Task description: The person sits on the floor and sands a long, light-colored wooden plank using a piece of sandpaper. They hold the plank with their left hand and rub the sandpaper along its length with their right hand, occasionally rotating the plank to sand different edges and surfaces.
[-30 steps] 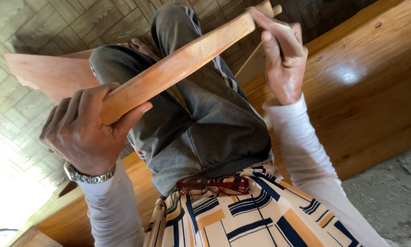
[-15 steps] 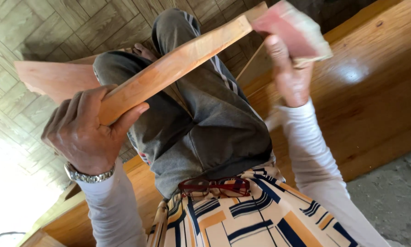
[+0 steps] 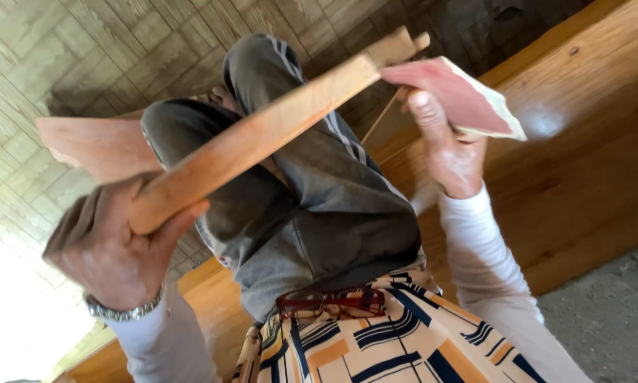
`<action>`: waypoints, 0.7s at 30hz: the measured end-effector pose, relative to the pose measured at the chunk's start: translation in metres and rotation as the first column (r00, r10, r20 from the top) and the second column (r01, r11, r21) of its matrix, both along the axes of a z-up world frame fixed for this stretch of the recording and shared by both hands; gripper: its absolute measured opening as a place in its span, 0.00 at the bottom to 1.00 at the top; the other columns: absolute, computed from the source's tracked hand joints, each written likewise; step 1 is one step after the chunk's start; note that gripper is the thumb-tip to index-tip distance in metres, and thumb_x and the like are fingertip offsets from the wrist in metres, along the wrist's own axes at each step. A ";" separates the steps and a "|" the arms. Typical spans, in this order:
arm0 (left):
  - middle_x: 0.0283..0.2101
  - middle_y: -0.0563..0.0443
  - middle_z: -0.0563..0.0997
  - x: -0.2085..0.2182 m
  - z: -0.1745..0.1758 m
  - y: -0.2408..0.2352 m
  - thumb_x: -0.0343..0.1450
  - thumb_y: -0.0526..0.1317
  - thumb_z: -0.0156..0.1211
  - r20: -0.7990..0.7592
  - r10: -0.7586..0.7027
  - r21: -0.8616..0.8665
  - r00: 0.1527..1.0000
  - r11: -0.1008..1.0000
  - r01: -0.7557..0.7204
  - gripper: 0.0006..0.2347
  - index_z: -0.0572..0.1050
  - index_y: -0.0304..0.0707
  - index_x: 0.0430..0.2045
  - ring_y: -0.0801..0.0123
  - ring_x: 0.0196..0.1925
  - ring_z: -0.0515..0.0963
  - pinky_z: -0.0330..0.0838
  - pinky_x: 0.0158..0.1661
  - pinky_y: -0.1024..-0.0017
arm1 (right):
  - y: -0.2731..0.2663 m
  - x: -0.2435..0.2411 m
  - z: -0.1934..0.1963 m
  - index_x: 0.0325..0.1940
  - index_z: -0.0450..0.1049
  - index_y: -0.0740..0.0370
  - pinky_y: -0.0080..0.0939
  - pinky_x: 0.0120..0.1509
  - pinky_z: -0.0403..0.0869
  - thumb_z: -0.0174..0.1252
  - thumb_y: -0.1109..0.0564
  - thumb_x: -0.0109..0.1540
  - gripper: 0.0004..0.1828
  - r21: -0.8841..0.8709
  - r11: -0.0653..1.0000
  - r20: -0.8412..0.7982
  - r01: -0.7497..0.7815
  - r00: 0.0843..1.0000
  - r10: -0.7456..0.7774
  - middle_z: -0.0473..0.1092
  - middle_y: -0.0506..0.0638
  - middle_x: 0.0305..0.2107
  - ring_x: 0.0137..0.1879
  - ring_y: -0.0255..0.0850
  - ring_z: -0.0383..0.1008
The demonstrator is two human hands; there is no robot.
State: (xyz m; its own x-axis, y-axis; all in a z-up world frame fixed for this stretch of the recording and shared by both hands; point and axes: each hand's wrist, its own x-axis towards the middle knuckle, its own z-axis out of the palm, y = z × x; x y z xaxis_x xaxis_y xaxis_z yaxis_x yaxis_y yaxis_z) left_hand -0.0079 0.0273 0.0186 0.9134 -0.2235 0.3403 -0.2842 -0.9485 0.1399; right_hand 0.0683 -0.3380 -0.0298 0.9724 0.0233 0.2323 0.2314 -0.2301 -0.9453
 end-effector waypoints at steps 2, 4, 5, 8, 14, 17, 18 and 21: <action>0.38 0.48 0.87 -0.008 0.007 -0.003 0.73 0.64 0.68 -0.011 0.004 0.018 1.000 1.000 -0.004 0.25 0.85 0.39 0.43 0.58 0.31 0.81 0.71 0.35 0.63 | -0.006 0.005 0.000 0.56 0.76 0.57 0.35 0.49 0.80 0.55 0.41 0.74 0.19 0.074 0.997 -0.003 0.032 0.999 -0.032 0.77 0.55 0.49 0.44 0.41 0.78; 0.39 0.47 0.88 -0.016 0.012 -0.004 0.72 0.63 0.71 -0.018 0.020 0.038 1.000 0.999 -0.019 0.24 0.85 0.39 0.42 0.56 0.34 0.83 0.75 0.38 0.61 | -0.009 0.013 -0.005 0.41 0.66 0.73 0.68 0.74 0.77 0.46 0.61 0.76 0.12 -0.066 0.997 0.320 0.027 0.947 -0.005 0.71 0.70 0.51 0.60 0.67 0.75; 0.39 0.47 0.88 -0.017 0.015 -0.008 0.72 0.63 0.71 -0.011 0.019 0.038 1.000 0.999 -0.019 0.24 0.85 0.39 0.42 0.56 0.34 0.83 0.75 0.38 0.61 | -0.008 0.007 -0.024 0.41 0.66 0.73 0.68 0.74 0.77 0.46 0.61 0.76 0.12 -0.066 0.997 0.327 0.029 0.945 -0.006 0.71 0.70 0.51 0.60 0.67 0.75; 0.43 0.52 0.89 -0.027 0.019 -0.015 0.72 0.65 0.68 -0.008 0.063 0.084 0.998 0.995 -0.062 0.25 0.82 0.41 0.44 0.56 0.35 0.84 0.74 0.38 0.62 | -0.002 -0.010 -0.038 0.64 0.53 0.47 0.72 0.92 0.52 0.54 0.35 0.70 0.28 0.382 0.836 0.224 -0.393 0.918 0.329 0.59 0.55 0.71 0.82 0.46 0.57; 0.47 0.49 0.89 -0.038 0.027 -0.020 0.71 0.59 0.71 -0.074 0.084 0.039 0.994 0.996 -0.081 0.23 0.81 0.36 0.45 0.53 0.40 0.85 0.75 0.42 0.60 | -0.013 -0.014 0.002 0.51 0.77 0.64 0.52 0.64 0.79 0.48 0.44 0.73 0.22 -0.141 0.990 -0.095 0.003 0.995 -0.016 0.76 0.61 0.50 0.56 0.53 0.79; 0.38 0.53 0.87 -0.048 0.019 -0.016 0.68 0.65 0.70 0.010 0.046 0.108 0.999 0.993 -0.047 0.26 0.85 0.41 0.45 0.58 0.34 0.83 0.75 0.35 0.60 | -0.027 -0.006 -0.032 0.46 0.76 0.63 0.38 0.52 0.78 0.65 0.44 0.65 0.19 0.150 0.874 -0.225 0.461 0.877 -0.424 0.76 0.53 0.37 0.40 0.38 0.75; 0.41 0.52 0.88 -0.049 0.023 -0.021 0.69 0.61 0.73 -0.007 0.059 0.056 0.998 0.997 -0.058 0.24 0.84 0.38 0.43 0.55 0.36 0.84 0.76 0.39 0.60 | -0.030 -0.006 -0.036 0.48 0.76 0.63 0.38 0.52 0.79 0.64 0.47 0.67 0.17 0.148 0.884 -0.217 0.444 0.886 -0.409 0.76 0.54 0.38 0.41 0.39 0.76; 0.45 0.50 0.88 -0.052 0.026 -0.025 0.69 0.58 0.74 -0.048 0.072 0.023 0.996 0.997 -0.071 0.23 0.84 0.36 0.43 0.53 0.38 0.85 0.76 0.43 0.62 | -0.031 -0.008 -0.043 0.47 0.76 0.62 0.37 0.51 0.80 0.64 0.50 0.68 0.13 0.160 0.894 -0.223 0.418 0.898 -0.379 0.76 0.53 0.37 0.42 0.39 0.78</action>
State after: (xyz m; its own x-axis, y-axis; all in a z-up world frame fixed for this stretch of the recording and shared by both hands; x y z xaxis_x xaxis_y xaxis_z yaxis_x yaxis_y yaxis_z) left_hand -0.0603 0.0020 0.0444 0.9428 -0.1634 0.2905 -0.2085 -0.9691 0.1316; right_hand 0.0601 -0.3689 -0.0730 0.9151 -0.4031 0.0101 -0.0195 -0.0692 -0.9974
